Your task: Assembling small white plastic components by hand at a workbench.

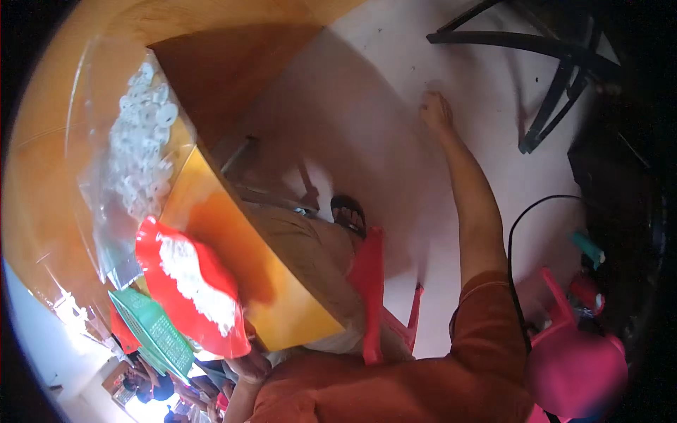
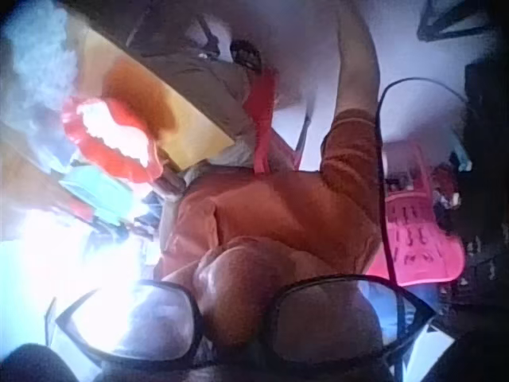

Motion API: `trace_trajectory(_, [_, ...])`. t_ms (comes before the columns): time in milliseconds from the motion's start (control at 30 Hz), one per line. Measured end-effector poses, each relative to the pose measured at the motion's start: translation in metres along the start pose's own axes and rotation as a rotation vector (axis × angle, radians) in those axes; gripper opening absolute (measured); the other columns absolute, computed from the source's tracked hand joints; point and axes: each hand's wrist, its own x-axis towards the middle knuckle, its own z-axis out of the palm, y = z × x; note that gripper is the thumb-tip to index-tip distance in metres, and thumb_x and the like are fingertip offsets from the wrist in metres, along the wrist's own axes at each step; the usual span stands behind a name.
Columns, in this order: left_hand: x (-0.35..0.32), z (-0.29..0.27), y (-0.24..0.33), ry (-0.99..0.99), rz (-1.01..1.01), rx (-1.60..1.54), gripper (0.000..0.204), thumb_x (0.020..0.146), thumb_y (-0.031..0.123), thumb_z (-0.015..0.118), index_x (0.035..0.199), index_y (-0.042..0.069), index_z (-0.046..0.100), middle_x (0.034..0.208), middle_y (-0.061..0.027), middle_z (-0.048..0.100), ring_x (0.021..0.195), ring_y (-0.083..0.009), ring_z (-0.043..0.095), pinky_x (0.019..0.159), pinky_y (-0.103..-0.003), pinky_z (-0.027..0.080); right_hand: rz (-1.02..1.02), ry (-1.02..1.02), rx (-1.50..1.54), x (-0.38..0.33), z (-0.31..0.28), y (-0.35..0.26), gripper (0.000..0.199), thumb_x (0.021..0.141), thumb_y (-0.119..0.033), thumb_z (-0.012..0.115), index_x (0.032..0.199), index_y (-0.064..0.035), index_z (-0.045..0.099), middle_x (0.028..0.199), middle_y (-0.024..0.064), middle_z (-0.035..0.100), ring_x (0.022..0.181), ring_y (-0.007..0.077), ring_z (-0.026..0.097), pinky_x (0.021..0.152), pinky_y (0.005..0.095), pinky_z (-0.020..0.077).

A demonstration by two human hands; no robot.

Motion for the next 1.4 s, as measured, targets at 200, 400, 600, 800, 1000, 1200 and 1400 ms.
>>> trace_trajectory(200, [0.002,0.008,-0.005,-0.179,-0.224,-0.210,0.032,0.097,0.023,0.043,0.105,-0.001,0.061,0.092,-0.0123,0.065,0.082,-0.0250,0.063,0.074,-0.033,0.050,0.032,-0.071,-0.167,0.068,0.046,-0.008,0.044,0.084,-0.007,0.054,0.128,-0.0007,0.049,0.131,0.0205,0.048,0.119,0.0373,0.049,0.101,0.0438,0.0410])
trace_trajectory(400, [0.004,0.013,-0.006,-0.213,-0.279,-0.161,0.033,0.096,0.026,0.044,0.104,-0.001,0.061,0.091,-0.0116,0.065,0.080,-0.0242,0.063,0.073,-0.033,0.050,0.038,-0.189,-0.290,0.107,0.040,-0.032,0.058,0.085,-0.005,0.054,0.139,0.0024,0.034,0.147,0.0169,0.031,0.132,0.0336,0.037,0.108,0.0418,0.0353])
trace_trajectory(600, [-0.002,0.010,-0.011,-0.244,-0.304,-0.130,0.034,0.096,0.029,0.045,0.103,-0.001,0.061,0.089,-0.0109,0.064,0.079,-0.0233,0.062,0.072,-0.033,0.050,0.029,-0.377,-0.409,0.114,0.066,-0.013,0.064,0.086,-0.006,0.054,0.143,0.0034,0.026,0.149,0.0183,0.028,0.135,0.0351,0.032,0.111,0.0403,0.0313])
trace_trajectory(800, [-0.005,0.005,-0.020,-0.296,-0.295,-0.132,0.035,0.096,0.031,0.047,0.102,0.000,0.061,0.088,-0.0102,0.064,0.078,-0.0225,0.061,0.071,-0.033,0.049,-0.135,-0.209,-0.482,0.072,0.078,0.027,0.054,0.088,-0.009,0.050,0.137,0.0050,0.032,0.144,0.0192,0.031,0.132,0.0374,0.034,0.108,0.0426,0.0340])
trace_trajectory(1000, [-0.014,0.000,-0.030,-0.296,-0.306,-0.121,0.037,0.095,0.034,0.048,0.100,0.000,0.061,0.087,-0.0095,0.063,0.077,-0.0217,0.061,0.070,-0.032,0.049,-0.197,-0.197,-0.574,-0.011,0.066,-0.009,0.030,0.087,-0.010,0.052,0.113,0.0044,0.056,0.113,0.0184,0.054,0.115,0.0345,0.050,0.094,0.0407,0.0472])
trace_trajectory(1200, [-0.028,-0.012,-0.038,-0.301,-0.332,-0.118,0.038,0.095,0.036,0.049,0.099,0.000,0.061,0.086,-0.0088,0.062,0.076,-0.0209,0.060,0.069,-0.032,0.049,-0.257,-0.237,-0.596,-0.037,0.039,-0.015,0.016,0.085,-0.009,0.055,0.093,0.0001,0.066,0.099,0.0167,0.062,0.098,0.0344,0.061,0.080,0.0397,0.0543])
trace_trajectory(1400, [-0.014,-0.003,-0.037,-0.302,-0.354,-0.112,0.040,0.094,0.039,0.051,0.098,0.000,0.061,0.085,-0.0082,0.062,0.074,-0.0201,0.059,0.068,-0.032,0.049,-0.067,-0.397,-0.397,-0.032,0.035,-0.018,0.017,0.082,-0.008,0.058,0.094,-0.0006,0.067,0.100,0.0237,0.063,0.093,0.0352,0.065,0.077,0.0426,0.0547])
